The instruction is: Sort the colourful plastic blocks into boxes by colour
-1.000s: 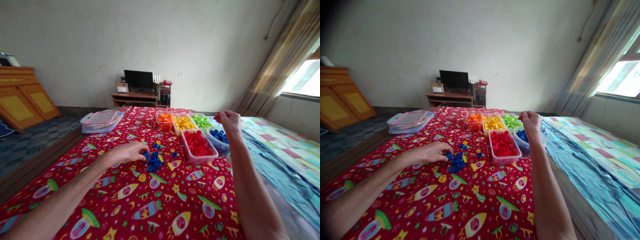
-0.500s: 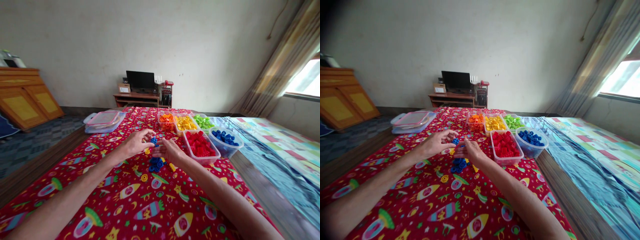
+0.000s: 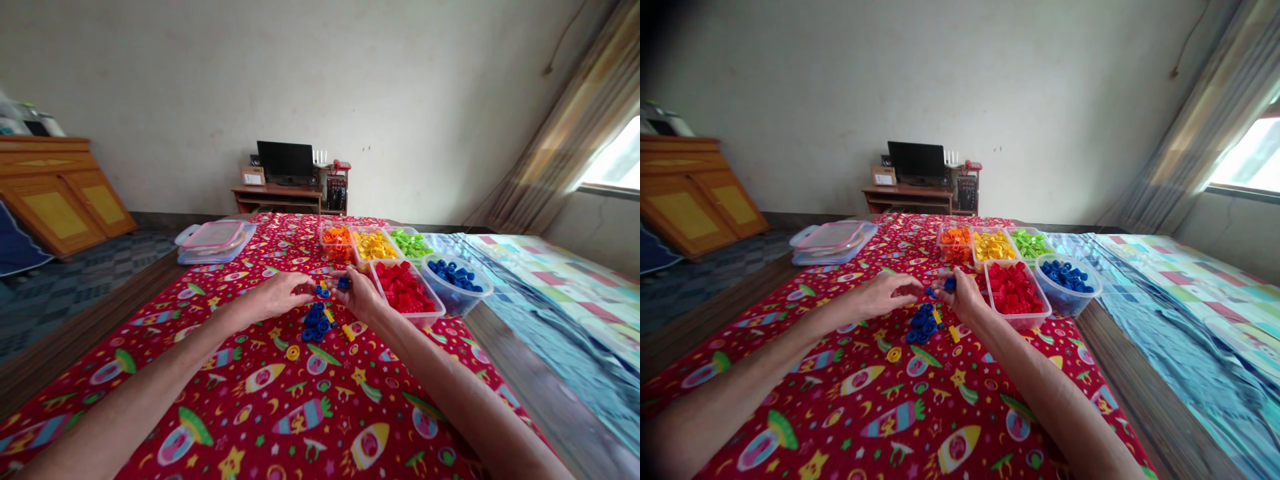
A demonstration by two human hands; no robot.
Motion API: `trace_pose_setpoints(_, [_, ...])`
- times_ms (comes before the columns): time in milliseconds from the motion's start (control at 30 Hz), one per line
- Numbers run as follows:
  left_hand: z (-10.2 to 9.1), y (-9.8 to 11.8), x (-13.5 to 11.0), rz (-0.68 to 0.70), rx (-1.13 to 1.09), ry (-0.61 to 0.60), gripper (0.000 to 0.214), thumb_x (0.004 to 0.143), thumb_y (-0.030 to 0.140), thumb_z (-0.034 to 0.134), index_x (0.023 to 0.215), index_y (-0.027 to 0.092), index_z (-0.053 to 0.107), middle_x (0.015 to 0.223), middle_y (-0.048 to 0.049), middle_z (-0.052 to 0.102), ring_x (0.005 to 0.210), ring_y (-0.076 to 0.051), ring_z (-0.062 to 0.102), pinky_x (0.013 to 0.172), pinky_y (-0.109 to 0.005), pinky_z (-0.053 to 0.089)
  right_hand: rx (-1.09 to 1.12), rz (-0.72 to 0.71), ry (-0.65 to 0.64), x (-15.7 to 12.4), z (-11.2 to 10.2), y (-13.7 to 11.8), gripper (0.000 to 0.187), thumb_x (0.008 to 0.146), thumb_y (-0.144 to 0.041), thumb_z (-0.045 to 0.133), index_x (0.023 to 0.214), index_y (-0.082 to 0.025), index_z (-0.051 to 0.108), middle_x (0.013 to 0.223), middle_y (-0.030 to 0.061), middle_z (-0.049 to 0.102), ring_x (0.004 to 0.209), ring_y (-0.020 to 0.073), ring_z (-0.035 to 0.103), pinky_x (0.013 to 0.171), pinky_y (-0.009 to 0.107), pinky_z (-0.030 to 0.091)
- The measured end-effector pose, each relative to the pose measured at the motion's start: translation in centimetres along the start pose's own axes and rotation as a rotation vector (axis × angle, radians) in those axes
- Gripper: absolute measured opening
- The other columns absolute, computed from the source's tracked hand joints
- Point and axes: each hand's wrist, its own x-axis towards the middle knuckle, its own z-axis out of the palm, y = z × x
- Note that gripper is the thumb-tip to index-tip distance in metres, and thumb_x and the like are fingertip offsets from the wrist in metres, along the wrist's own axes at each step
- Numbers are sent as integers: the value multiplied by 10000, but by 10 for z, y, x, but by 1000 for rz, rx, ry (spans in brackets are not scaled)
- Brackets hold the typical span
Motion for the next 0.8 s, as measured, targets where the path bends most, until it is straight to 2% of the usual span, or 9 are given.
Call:
trace_pose_setpoints(100, [7, -4, -3, 26, -8, -186, 211, 764, 304, 624, 939, 214, 699, 914, -25, 708, 836, -186, 650, 734, -239, 482, 16, -31, 24, 3, -2, -1, 399, 982, -244, 286, 733, -144, 582, 532, 32, 584, 496, 98, 565, 490, 168, 506])
trace_pose_setpoints(300, [22, -4, -3, 43, 4, -251, 178, 731, 223, 623, 886, 220, 710, 901, -14, 696, 810, -175, 645, 714, -223, 468, -15, -13, -13, 4, -3, 4, 400, 981, -252, 290, 733, -137, 582, 544, 42, 598, 487, 97, 562, 492, 175, 511])
trace_pose_setpoints(400, [20, -7, 0, 58, 10, -151, 131, 744, 233, 611, 834, 201, 701, 836, -21, 692, 770, -172, 634, 698, -235, 465, -26, -12, -15, 3, -3, 5, 379, 973, -250, 313, 737, -141, 588, 559, 46, 604, 490, 102, 567, 495, 181, 517])
trace_pose_setpoints(500, [13, -8, 4, 4, 6, 47, 121, 768, 277, 616, 808, 187, 685, 784, -24, 685, 707, -161, 617, 670, -246, 464, -61, -9, -8, 3, -3, 8, 347, 964, -251, 345, 737, -153, 587, 572, 39, 610, 516, 107, 587, 503, 180, 524])
trace_pose_setpoints(633, [8, -3, 5, -1, 35, 252, 147, 794, 310, 628, 854, 182, 666, 821, -28, 664, 739, -162, 610, 698, -260, 470, -119, 85, -111, 1, -1, 15, 300, 962, -250, 376, 754, -159, 572, 553, 16, 598, 516, 110, 594, 531, 210, 549])
trace_pose_setpoints(733, [11, 4, 4, 19, 101, 250, 127, 799, 302, 643, 846, 186, 663, 837, -34, 641, 784, -174, 609, 732, -271, 472, -74, 133, -234, -3, 3, 20, 254, 958, -260, 410, 792, -147, 566, 583, 12, 613, 511, 106, 604, 544, 224, 558])
trace_pose_setpoints(800, [14, 6, 3, 18, 127, 218, 135, 812, 310, 639, 859, 187, 666, 851, -42, 634, 806, -184, 612, 745, -280, 474, -69, 117, -268, -5, 4, 21, 216, 941, -250, 462, 795, -142, 579, 590, 12, 624, 508, 98, 608, 526, 192, 544])
